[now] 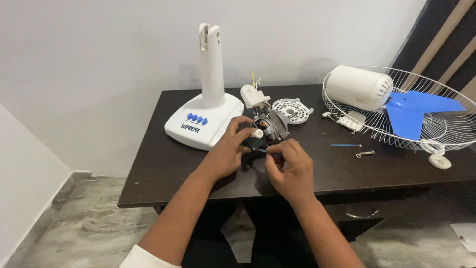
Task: The person sits on the floor and works on a disassembled electric fan motor. They use a small blue tool to manipulate internal components and wires, repeatedly adjusting and inspecting the motor housing.
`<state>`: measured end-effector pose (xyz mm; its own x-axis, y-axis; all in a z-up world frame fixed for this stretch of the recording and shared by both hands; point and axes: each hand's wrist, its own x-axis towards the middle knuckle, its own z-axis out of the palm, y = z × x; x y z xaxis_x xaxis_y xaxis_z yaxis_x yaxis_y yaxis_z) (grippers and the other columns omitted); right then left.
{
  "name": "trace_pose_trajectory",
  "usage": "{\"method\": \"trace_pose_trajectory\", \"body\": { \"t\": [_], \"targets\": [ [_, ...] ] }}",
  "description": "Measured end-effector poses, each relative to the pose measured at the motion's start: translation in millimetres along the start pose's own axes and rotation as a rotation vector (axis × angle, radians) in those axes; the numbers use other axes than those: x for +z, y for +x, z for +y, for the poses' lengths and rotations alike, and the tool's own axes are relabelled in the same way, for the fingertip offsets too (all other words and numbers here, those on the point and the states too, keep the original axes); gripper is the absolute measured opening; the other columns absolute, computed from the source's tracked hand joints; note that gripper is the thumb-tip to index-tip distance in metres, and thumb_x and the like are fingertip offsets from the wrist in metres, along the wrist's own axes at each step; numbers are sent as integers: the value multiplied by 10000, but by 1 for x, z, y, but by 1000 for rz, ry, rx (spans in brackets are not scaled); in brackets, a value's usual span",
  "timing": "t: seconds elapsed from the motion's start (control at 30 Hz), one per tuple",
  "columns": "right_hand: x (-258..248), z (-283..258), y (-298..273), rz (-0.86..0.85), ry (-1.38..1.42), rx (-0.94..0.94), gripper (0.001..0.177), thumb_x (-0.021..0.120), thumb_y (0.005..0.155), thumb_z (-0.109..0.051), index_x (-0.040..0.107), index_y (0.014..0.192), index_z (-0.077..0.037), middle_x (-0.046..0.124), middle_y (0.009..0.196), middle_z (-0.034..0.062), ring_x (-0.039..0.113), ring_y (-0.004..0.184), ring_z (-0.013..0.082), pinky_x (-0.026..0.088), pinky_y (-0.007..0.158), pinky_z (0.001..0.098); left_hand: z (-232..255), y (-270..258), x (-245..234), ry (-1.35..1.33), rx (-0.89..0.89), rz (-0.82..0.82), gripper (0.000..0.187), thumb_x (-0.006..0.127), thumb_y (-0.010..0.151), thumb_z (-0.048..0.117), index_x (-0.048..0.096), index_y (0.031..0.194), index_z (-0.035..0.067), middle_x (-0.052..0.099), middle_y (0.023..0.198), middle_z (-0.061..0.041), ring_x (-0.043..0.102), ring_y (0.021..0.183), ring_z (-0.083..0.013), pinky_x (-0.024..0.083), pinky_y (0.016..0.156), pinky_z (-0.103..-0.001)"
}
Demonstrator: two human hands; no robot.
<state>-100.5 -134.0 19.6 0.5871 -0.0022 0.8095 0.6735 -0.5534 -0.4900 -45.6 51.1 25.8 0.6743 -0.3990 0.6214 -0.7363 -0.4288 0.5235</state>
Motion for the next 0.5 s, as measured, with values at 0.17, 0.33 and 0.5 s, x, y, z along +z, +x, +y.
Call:
{"method": "trace_pose_trajectory", "body": {
  "t": [0.17,0.33,0.5],
  "targets": [
    [0,0,0,-4,57,15,82,717,815,-10,698,893,-27,642,802,49,637,650,131,510,581,264,1,-2,2,-28,-23,-25,530,694,772,-119,618,1256,84,465,1386,-111,614,1219,-296,560,954,-379],
    [-2,2,-2,6,27,52,63,717,812,-26,683,865,-24,636,783,57,623,616,147,487,549,276,4,-3,2,-19,7,-33,553,697,755,-138,632,1248,104,476,1356,-121,602,1241,-322,556,959,-396],
    [-1,3,-6,1,-31,17,73,724,885,-81,680,897,-24,660,812,86,631,636,187,502,597,312,8,-6,4,-60,22,-31,573,641,760,-172,632,1244,134,462,1368,-132,614,1227,-331,606,943,-369]
  ]
}}
